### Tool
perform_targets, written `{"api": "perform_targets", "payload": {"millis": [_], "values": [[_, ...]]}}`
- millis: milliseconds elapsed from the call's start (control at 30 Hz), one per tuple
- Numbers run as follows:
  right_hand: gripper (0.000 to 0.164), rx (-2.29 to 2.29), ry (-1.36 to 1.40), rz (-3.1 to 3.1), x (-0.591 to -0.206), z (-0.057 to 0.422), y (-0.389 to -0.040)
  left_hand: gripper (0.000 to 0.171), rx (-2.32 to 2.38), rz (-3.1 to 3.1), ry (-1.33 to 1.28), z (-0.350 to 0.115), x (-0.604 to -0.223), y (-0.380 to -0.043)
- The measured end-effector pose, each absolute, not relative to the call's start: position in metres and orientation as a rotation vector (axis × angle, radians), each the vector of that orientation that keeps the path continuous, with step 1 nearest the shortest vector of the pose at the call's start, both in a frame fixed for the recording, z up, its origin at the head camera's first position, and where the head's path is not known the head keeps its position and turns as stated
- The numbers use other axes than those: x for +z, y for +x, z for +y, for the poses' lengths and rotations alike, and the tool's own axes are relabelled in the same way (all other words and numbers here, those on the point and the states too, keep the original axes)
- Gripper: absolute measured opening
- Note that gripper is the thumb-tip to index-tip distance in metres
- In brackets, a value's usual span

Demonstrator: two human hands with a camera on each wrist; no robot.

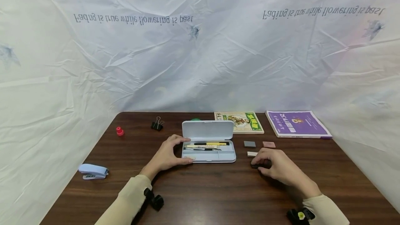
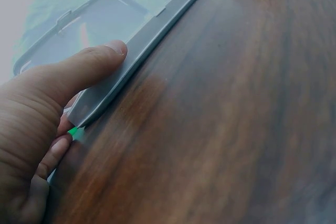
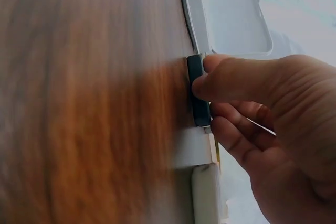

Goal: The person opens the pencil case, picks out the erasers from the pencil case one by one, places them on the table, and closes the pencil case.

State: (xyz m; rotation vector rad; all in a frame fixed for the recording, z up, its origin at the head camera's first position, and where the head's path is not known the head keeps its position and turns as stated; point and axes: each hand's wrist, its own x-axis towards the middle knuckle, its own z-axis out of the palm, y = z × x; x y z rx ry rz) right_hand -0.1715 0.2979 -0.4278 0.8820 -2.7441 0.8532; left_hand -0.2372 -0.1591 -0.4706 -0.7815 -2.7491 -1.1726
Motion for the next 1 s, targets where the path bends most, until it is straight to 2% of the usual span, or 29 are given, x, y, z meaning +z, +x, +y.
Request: {"api": "perform_targets", "payload": {"millis": [467, 700, 1000], "values": [[0.033, 0.908, 0.85, -2.697, -0.422, 0.29, -0.173, 0.08, -1.175, -2.762, -0.763, -0.159, -0.471, -0.238], [0.035, 1.125, 0.822, -2.601, -0.406, 0.261, -0.189, 0.081, -1.167, -2.77, -0.756, -0.159, -0.47, -0.238], [0.04, 1.404, 0.973, -2.533, -0.398, 0.21, -0.214, 0.08, -1.179, -2.773, -0.754, -0.158, -0.469, -0.236]]}}
